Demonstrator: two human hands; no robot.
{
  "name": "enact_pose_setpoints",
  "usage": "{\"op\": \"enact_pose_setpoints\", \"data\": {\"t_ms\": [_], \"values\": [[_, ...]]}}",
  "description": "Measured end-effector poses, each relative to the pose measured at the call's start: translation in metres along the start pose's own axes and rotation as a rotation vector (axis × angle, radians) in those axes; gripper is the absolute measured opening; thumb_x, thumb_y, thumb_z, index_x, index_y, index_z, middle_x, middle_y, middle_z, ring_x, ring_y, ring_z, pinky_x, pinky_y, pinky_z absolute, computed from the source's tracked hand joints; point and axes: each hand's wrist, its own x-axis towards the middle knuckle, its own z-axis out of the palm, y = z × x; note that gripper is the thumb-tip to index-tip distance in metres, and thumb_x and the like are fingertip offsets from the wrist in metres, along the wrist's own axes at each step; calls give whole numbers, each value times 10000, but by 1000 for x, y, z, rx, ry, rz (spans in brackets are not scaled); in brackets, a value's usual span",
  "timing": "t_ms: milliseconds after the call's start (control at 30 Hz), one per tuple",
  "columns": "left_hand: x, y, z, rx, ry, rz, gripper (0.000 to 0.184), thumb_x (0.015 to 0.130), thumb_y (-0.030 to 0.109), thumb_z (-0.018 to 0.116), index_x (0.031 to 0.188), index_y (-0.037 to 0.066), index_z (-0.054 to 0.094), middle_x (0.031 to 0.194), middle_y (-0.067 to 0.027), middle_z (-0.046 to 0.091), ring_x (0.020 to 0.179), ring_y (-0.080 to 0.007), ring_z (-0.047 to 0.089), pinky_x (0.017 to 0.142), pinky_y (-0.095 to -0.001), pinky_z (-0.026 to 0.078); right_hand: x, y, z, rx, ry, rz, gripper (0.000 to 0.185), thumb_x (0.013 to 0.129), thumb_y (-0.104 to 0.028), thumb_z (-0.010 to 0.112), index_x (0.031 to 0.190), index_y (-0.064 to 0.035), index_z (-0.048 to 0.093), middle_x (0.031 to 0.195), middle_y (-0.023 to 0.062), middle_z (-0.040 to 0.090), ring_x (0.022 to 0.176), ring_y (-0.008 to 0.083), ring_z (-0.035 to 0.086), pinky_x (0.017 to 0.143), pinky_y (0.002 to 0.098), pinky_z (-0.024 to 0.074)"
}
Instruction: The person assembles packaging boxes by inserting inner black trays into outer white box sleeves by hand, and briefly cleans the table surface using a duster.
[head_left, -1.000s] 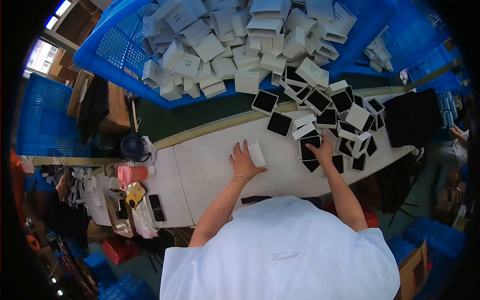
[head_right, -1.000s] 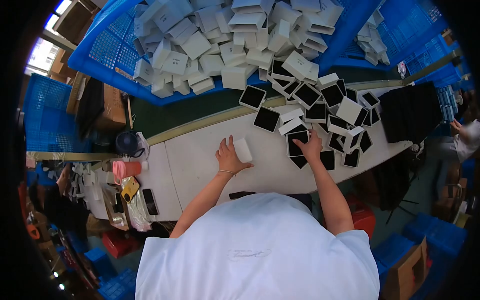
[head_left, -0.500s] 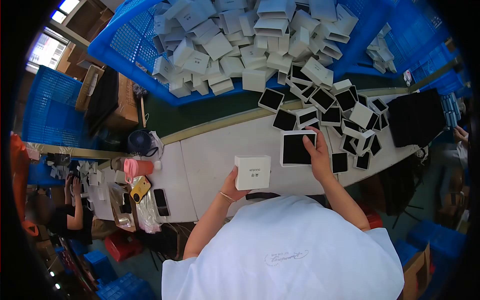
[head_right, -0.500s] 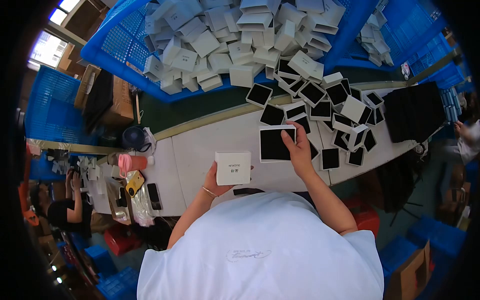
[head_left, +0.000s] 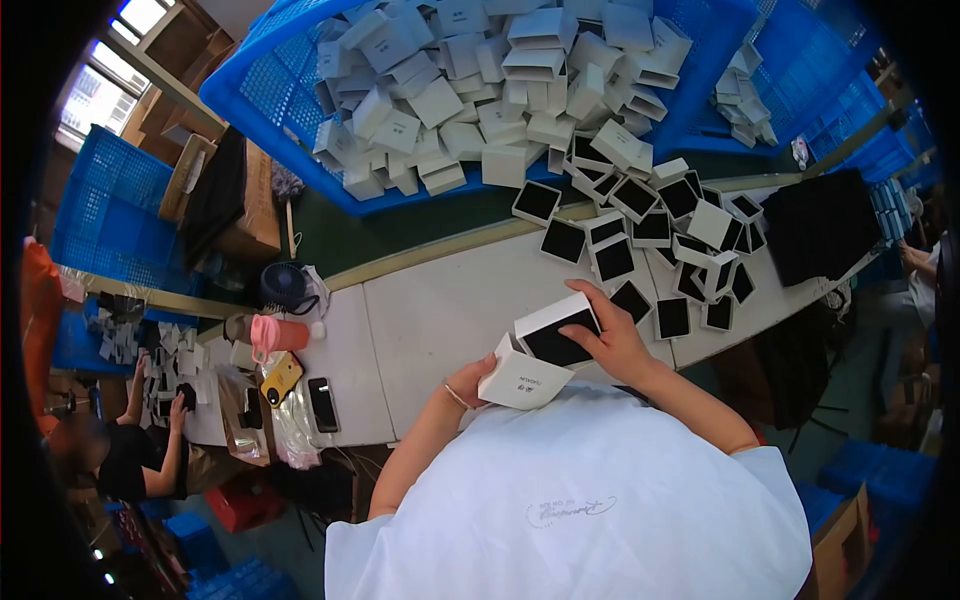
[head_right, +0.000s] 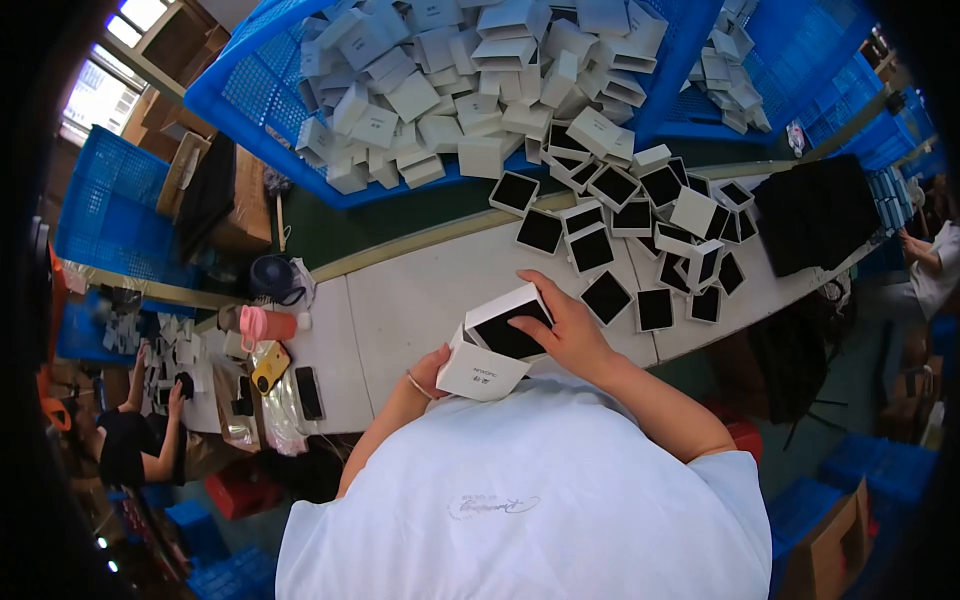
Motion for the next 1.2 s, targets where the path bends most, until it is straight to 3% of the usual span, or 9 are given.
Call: {"op": "enact_pose_setpoints", "data": {"t_ms": [67,167,533,600,933,1033,1100,1133,1200], "values": [[6,3,-4,161,60,-164,797,783,529,638,1343,19,392,1297,-165,500,1190,-277,498,988,-386,410,-5,-11,-10,-45,-145,66,561,838,-138,668,1335,-101,409,984,120,608,866,176,583,801,285,461],[15,7,-4,157,-135,-192,810,777,523,649,1342,3,390,1287,-175,506,1179,-272,506,985,-377,412,-5,-24,-21,-132,-161,21,598,818,-122,682,1347,-102,403,1004,144,611,866,244,596,794,306,471],[29,0,10,159,-126,-287,864,744,499,697,1360,-2,355,1300,-178,485,1177,-259,501,988,-364,405,-23,-43,-42,-271,-215,71,596,819,-75,657,1351,-81,389,1076,176,601,891,341,591,783,346,483],[34,3,20,168,-147,-285,879,741,493,703,1367,-6,339,1299,-175,482,1175,-253,498,986,-356,404,-24,-47,-47,-341,-188,-57,570,839,-105,640,1344,-78,376,1020,180,586,819,342,592,712,373,487],[48,1,45,269,-73,-295,922,646,438,782,1316,-45,371,1216,-143,511,1115,-204,499,941,-306,411,-23,-56,-78,-421,-362,66,588,813,-54,639,1338,-57,375,1079,188,587,917,361,593,769,387,497],[60,2,70,286,-58,-283,907,640,421,781,1310,-44,384,1200,-136,517,1093,-201,507,929,-296,411,-20,-49,-96,-470,-430,32,604,814,-64,640,1346,-61,354,1095,186,577,916,353,596,764,380,502],[69,0,79,277,-89,-263,894,640,411,779,1307,-40,391,1191,-132,523,1083,-203,512,929,-296,408,-16,-45,-109,-538,-441,-131,526,876,-154,581,1332,-45,345,990,142,563,731,320,594,627,388,497],[74,-4,81,277,-42,-255,885,641,407,775,1307,-37,398,1184,-129,528,1077,-202,516,924,-295,410,-13,-45,-117,-537,-444,-128,526,876,-154,581,1332,-45,345,990,142,563,731,320,594,627,388,497],[85,-11,88,268,5,-247,876,641,403,771,1306,-33,404,1177,-125,532,1071,-200,520,919,-294,413,-10,-44,-133,-552,-618,42,661,856,-266,620,1370,-27,280,1140,180,531,884,345,596,741,392,504]]}}
